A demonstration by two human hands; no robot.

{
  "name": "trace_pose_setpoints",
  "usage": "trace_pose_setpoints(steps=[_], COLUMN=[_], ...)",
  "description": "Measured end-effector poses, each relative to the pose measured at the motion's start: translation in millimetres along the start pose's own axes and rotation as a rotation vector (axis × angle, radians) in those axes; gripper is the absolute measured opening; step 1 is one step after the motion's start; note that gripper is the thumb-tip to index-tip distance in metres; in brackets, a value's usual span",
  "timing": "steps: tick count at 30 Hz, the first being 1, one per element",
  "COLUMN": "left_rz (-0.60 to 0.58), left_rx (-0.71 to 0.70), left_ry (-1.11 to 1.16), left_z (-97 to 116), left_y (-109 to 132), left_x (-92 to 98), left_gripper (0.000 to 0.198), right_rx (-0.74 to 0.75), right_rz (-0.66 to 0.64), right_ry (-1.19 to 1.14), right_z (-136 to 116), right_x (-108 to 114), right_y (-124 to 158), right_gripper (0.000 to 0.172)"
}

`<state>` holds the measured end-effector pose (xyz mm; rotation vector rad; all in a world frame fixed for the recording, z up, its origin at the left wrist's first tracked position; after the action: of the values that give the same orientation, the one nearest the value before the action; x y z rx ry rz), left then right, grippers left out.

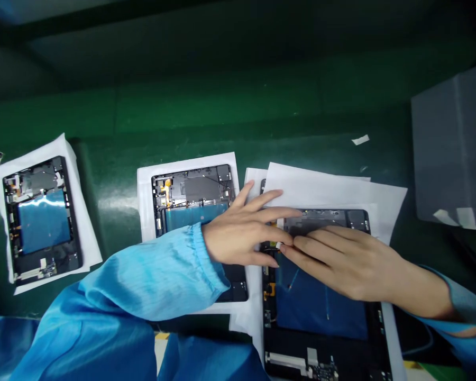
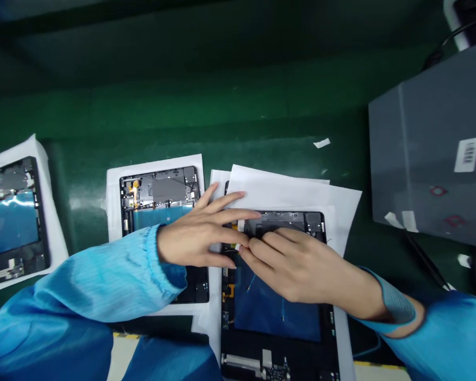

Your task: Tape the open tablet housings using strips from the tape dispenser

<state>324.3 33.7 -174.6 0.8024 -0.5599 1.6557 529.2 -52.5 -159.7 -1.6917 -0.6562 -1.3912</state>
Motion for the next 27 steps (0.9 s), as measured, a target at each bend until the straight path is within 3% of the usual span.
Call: trace_pose_setpoints(steps=[9,15,19,27], left_rz=[0.039,0.262,0.379,0.251], left_rx=[-0.032,-0.124,-0.184,-0.207], left_ry=[-0.030,-0.243,-0.336,-0.459], left_z=[1.4,13.0,14.6,16.4], left_y=[2.9,15.2,20.9,21.1], left_x=[-1.3,-12.8,-15.4,-7.0], left_gripper=[0.033,0.036,0.027,0.024], right_rx=[0.072,0.124,0.135,0.194], right_rz=[-0.024,-0.010,-0.022,0.033], right_ry=[-0.037,-0.040,-0.041,-0.004], right_z=[10.5,16.1,18.2,20.6], right_x=[-0.6,0.2,3.5,1.3], right_y=[1.9,-1.6,-5.4,-1.6], right_gripper=[0.029,0.027,0.026,0.026])
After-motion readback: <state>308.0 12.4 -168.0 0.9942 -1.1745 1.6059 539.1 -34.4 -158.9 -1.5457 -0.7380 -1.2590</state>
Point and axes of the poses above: each hand's wrist, its own y-axis away from the middle knuckle, its own x-axis out of the back of the hand, z = x × y, the point moved 1 cm from there along -y, towards the middle knuckle, and after that the axes turned 1 degree about -z, right-handed, at the moved point
